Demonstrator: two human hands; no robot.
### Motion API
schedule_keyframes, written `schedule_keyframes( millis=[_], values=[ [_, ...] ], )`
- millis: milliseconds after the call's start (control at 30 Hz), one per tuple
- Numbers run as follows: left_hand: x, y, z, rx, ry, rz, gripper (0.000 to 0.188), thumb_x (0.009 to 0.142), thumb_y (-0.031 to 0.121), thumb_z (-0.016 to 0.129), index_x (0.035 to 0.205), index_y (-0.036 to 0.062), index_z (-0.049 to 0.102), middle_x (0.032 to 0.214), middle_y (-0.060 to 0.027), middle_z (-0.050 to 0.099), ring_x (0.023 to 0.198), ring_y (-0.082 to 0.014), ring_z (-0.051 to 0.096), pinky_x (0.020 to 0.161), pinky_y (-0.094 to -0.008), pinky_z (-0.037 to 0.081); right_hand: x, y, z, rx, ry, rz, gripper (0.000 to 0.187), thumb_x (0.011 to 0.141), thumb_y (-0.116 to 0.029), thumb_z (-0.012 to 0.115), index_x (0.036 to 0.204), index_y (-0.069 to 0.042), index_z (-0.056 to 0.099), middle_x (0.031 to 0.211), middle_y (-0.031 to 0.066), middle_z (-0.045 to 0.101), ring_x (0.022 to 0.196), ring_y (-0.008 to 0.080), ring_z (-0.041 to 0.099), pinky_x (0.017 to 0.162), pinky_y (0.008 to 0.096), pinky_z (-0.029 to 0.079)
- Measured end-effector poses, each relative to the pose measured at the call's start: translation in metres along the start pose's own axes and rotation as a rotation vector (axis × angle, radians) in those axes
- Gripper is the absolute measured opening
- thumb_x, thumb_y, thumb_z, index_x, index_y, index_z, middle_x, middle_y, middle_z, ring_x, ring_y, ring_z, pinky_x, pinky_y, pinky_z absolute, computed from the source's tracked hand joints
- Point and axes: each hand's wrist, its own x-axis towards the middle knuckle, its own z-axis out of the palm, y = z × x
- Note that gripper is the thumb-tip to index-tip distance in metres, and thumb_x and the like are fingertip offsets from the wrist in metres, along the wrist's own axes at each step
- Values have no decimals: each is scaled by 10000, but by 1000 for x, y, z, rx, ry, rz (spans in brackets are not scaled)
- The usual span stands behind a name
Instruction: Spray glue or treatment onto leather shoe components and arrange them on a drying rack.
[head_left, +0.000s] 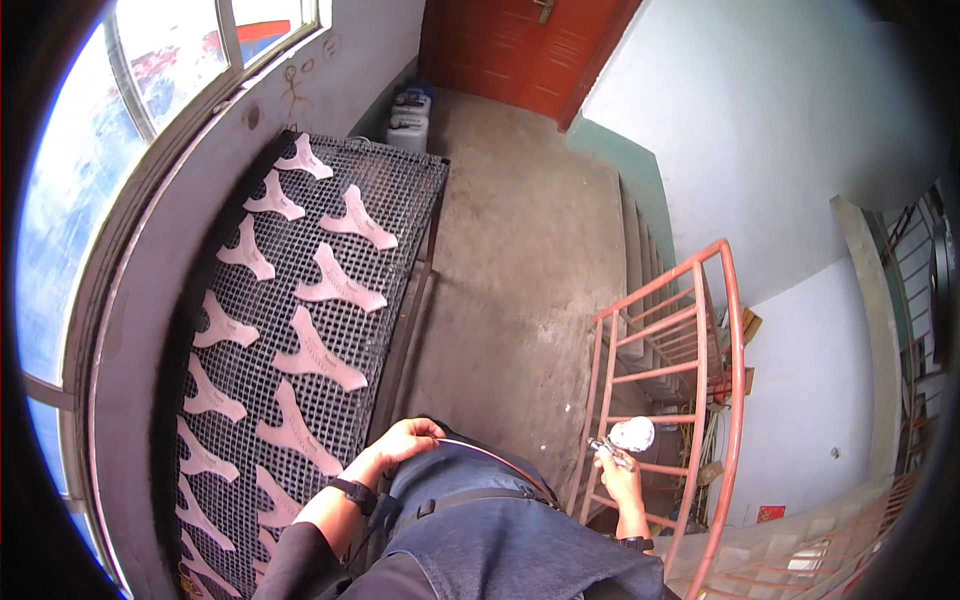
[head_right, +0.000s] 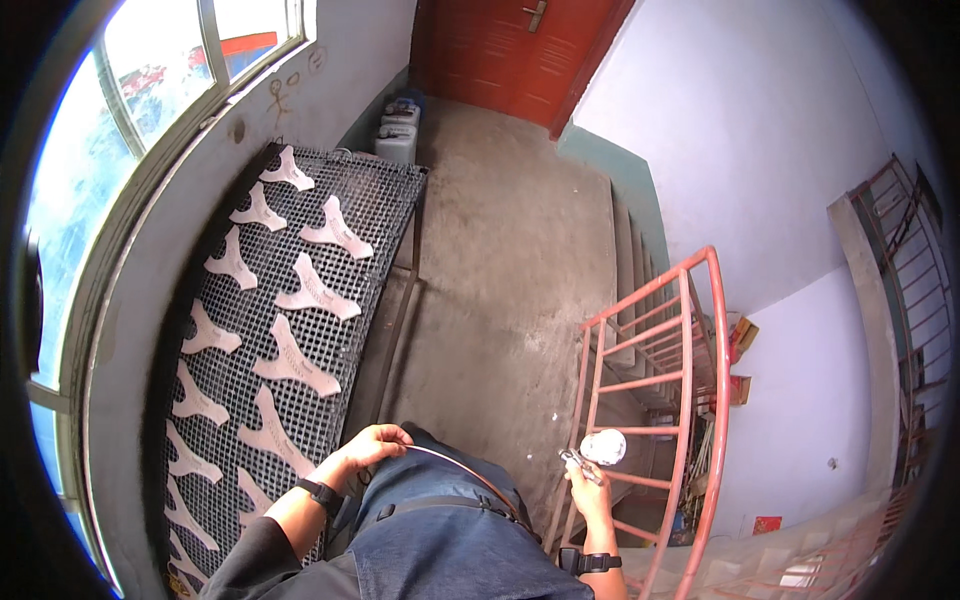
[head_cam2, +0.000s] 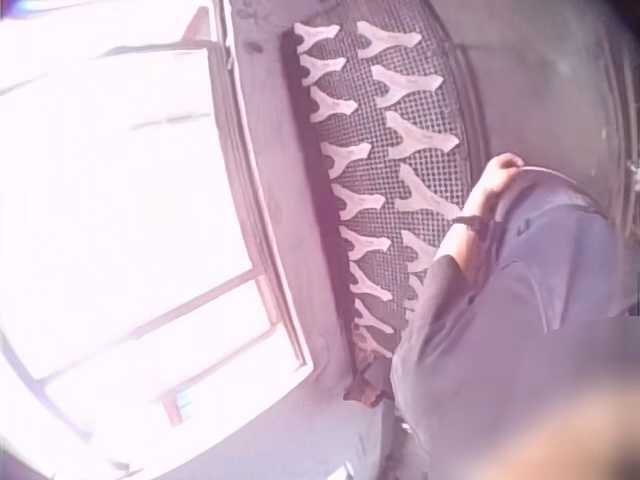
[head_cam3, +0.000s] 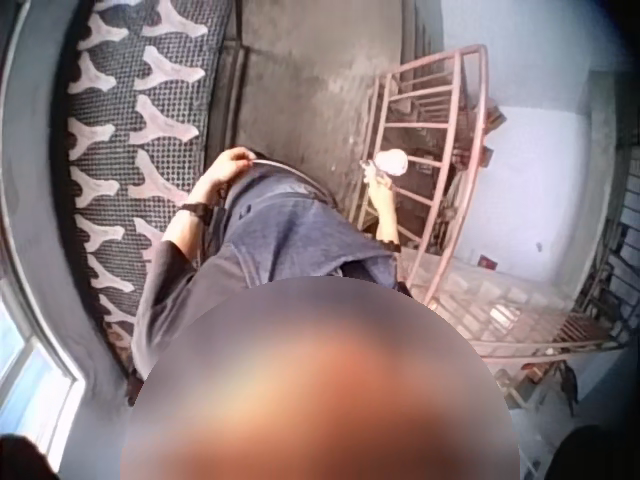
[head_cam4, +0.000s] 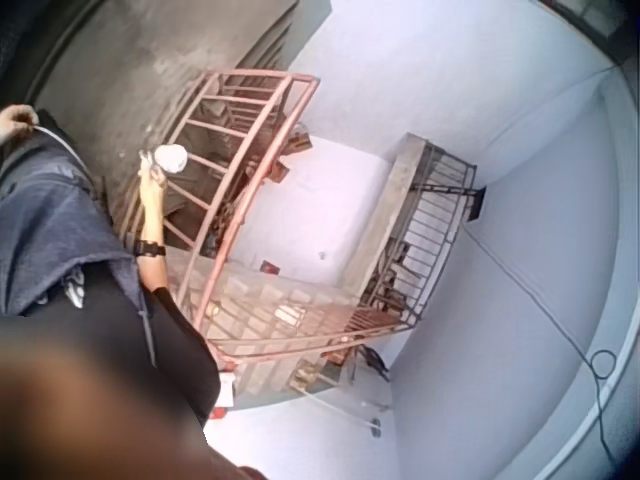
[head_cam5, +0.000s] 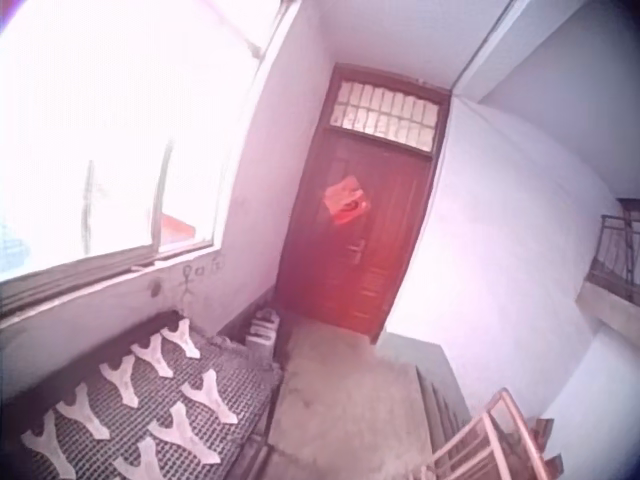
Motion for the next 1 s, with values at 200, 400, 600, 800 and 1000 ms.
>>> schedule_keyframes(
  millis=[200, 400, 600, 800, 1000],
  values=[
    [20, 47, -55, 0, 65, 79, 228, 903, 46, 700, 1131, 30, 706, 1008, -15, 724, 938, -100, 650, 885, -271, 530, 90, -99, 41, 101, -77, -19, 248, 1003, -253, 703, 1037, -12, 744, 800, 14, 705, 542, 43, 532, 479, 229, 408],
    [6, 37, -67, -311, 251, 104, 258, 917, -6, 688, 1173, 23, 694, 1044, -14, 717, 967, -97, 662, 915, -265, 540, 201, -199, 103, -100, -279, -203, 257, 998, -262, 707, 1095, -28, 748, 801, 1, 716, 584, 52, 568, 529, 237, 446],
    [-10, 48, -64, -516, 532, -14, 355, 912, 29, 729, 1264, 33, 676, 1134, -34, 716, 1080, -120, 658, 999, -279, 516, 336, -327, 227, 16, -575, -303, 227, 1043, -260, 666, 1079, -46, 731, 812, -18, 685, 522, 37, 492, 474, 218, 390],
    [-4, 106, -16, -822, 1013, -6, 522, 851, 0, 719, 1365, 37, 631, 1367, -65, 650, 1316, -187, 567, 1150, -345, 420, 432, -498, 390, 7, -866, -355, 223, 1022, -280, 670, 968, -73, 733, 753, -13, 673, 484, 55, 481, 452, 241, 365],
    [36, 149, 37, -961, 1493, -73, 451, 884, -26, 661, 1333, 19, 639, 1305, -106, 672, 1241, -214, 625, 1098, -355, 476, 452, -603, 523, -31, -1073, -415, 233, 989, -330, 707, 988, -98, 719, 764, -40, 650, 537, 48, 503, 507, 238, 414]
  ],
)
